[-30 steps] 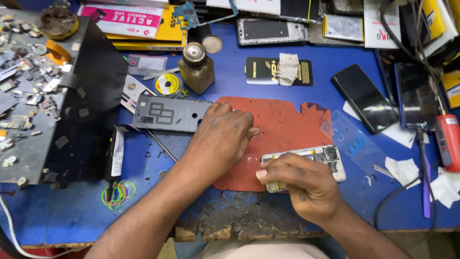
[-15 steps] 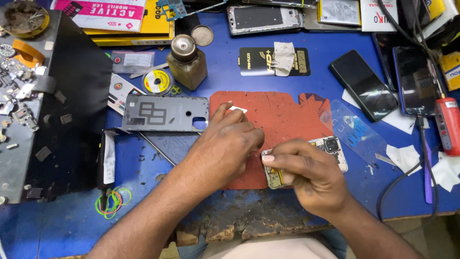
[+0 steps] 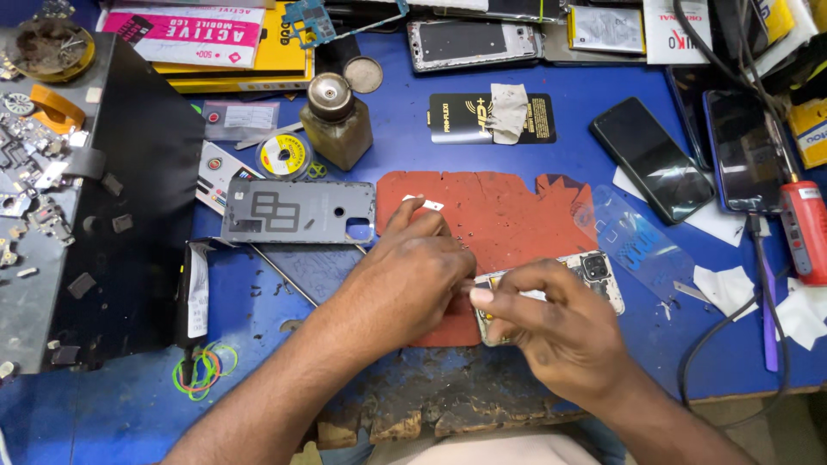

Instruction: The person uses a screwdriver to loosen screws on the back of a disassembled smartphone. They then use a small brush to clean the camera module area and wipe the interior with a tissue. The person briefly handles a second phone before returning to the first device.

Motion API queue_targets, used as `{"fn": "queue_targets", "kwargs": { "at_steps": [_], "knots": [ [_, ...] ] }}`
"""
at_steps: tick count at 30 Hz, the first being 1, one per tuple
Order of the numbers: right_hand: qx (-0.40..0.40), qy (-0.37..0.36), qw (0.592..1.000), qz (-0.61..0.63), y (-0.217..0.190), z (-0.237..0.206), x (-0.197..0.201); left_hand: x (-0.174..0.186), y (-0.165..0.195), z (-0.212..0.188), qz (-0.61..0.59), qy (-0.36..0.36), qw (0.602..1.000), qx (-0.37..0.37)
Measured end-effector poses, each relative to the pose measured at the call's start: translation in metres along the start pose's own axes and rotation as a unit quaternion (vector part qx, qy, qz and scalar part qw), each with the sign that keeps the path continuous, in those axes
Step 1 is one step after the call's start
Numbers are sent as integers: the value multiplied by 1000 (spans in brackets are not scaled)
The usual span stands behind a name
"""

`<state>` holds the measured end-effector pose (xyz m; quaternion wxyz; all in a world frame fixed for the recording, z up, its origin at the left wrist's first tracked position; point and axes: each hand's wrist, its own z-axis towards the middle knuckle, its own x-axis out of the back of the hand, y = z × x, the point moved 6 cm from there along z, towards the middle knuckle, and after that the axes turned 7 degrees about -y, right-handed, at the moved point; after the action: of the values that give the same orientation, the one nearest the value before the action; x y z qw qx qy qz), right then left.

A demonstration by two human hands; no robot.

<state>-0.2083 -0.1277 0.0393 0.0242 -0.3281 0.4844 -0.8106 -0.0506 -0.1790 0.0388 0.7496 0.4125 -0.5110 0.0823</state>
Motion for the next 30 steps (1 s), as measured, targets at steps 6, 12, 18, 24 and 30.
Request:
{"fn": "queue_targets", "kwargs": {
  "at_steps": [6,12,18,24,30],
  "knots": [
    [11,45,996,-77,-11,-7,12,-7,13,0,-49,-42,997,-43],
    [21,110,989,-99,-15,-4,23,-10,14,5,5,-46,999,-28],
    [-5,49,996,-75,-3,-3,15,-8,4,6,19,-12,1000,-3],
    [-9,36,995,-92,4,-7,12,-13,4,7,23,-16,1000,-8],
    [118,2,977,-178,-12,-3,2,-12,4,6,34,-8,999,-17]
  ]
}}
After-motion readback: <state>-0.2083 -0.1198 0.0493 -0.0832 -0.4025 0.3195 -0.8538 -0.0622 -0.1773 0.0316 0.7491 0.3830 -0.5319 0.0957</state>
